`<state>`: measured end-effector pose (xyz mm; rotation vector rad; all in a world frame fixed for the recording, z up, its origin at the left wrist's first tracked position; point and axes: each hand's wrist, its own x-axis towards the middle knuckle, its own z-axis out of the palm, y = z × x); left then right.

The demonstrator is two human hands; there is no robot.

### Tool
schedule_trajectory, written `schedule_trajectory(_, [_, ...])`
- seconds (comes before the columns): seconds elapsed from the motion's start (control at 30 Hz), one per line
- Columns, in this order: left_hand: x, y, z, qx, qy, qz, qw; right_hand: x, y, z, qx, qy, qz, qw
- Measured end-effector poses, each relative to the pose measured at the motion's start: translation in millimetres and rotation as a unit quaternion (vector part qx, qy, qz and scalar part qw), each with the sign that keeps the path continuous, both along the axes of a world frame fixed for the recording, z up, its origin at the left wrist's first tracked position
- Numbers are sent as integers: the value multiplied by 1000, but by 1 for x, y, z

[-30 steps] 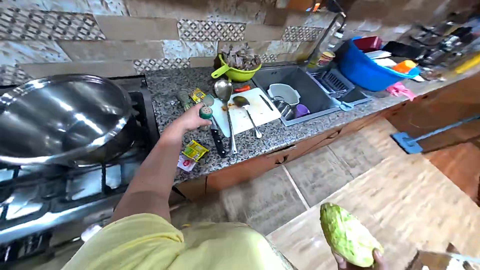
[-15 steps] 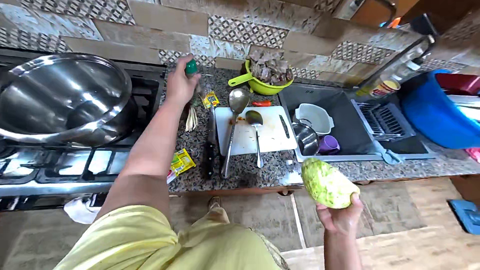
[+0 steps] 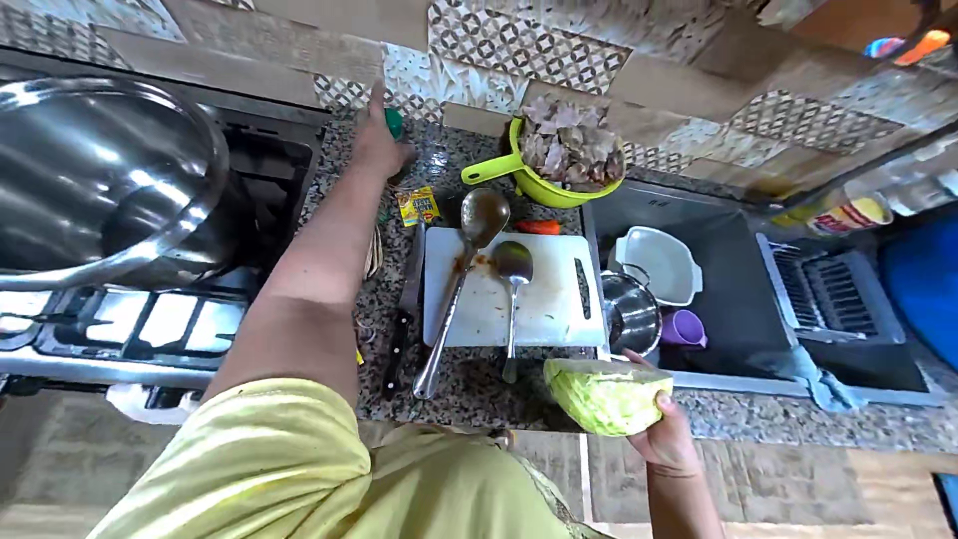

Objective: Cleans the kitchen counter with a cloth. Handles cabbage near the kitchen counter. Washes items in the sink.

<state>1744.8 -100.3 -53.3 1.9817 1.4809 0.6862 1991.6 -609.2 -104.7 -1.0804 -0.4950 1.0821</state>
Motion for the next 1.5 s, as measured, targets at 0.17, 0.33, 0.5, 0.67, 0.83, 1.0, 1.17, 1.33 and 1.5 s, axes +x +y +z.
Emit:
schedule_trajectory(0.17, [-17, -152, 51, 17, 34, -78, 996, 42, 22, 3, 52, -44, 114, 991])
schedule_trajectory(0.33, [-16, -308, -3, -153, 231, -57, 959, 74, 46, 2, 2, -73, 187, 980])
schedule_trajectory(0.5, [-15, -342, -38, -97, 174, 56, 978, 79, 74, 4, 14, -104, 308, 946])
schedule_trajectory(0.67, [-40, -330, -16, -71, 168, 54, 982, 19, 93, 18, 3, -140, 380, 914])
schedule_trajectory(0.83, [-86, -288, -16, -54, 193, 49, 978, -52, 103, 4, -17, -121, 393, 912])
schedule_trajectory(1.0, [-109, -256, -28, -36, 171, 35, 984, -102, 111, -7, -53, -82, 358, 929])
schedule_trajectory(1.17, [-118, -244, -40, 41, 109, -7, 993, -136, 125, -18, -62, -86, 304, 947])
schedule_trajectory(1.33, [-115, -290, -14, 80, 26, -103, 991, -140, 138, -2, -18, -331, 295, 896])
schedule_trajectory(1.5, [-91, -341, -35, 116, 100, -209, 966, -91, 138, 15, -12, -539, 220, 813])
